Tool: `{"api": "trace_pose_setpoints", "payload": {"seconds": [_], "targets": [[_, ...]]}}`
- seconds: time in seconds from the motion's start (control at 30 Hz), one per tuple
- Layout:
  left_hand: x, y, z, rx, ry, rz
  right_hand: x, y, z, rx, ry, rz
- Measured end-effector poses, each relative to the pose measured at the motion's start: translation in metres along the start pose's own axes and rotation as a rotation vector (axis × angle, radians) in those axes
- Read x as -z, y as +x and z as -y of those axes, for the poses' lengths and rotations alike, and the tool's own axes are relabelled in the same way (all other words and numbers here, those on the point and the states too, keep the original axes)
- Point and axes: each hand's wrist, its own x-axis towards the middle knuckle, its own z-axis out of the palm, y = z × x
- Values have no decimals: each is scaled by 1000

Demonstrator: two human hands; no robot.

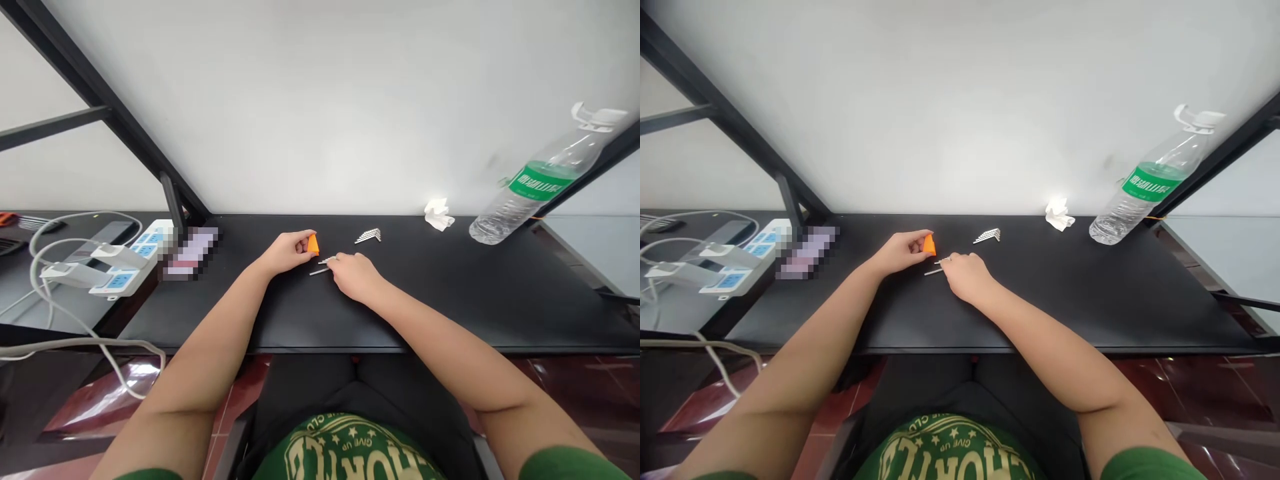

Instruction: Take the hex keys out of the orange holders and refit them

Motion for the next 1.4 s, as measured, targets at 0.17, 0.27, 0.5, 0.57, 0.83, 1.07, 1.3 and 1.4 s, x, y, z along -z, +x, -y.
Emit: {"api": "trace_pose_setpoints", "payload": {"seconds": [0.17, 0.27, 0.5, 0.57, 0.83, 1.07, 1.3, 1.4], "targets": [[-1, -2, -5, 14, 8, 26, 7, -8, -1, -45, 46, 75], [-1, -6, -8, 1, 0, 45, 11, -12, -9, -68, 151, 35], [-2, -11, -22, -64, -197, -97, 20, -13, -37, -53, 461, -264], [-3, -11, -23, -75, -217, -124, 21, -14, -41, -26, 510, -318], [-2, -13, -25, -125, -184, -112, 21, -13, -43, -44, 553, -356], [-3, -15, -27, -180, -41, -80, 28, -16, -46, 10, 569, -323], [-14, -15, -45, -238, 145, -3, 2, 2, -32, -54, 981, -285], [-12, -14, -43, -211, 185, -8, -7, 7, -39, -105, 950, -279]]}}
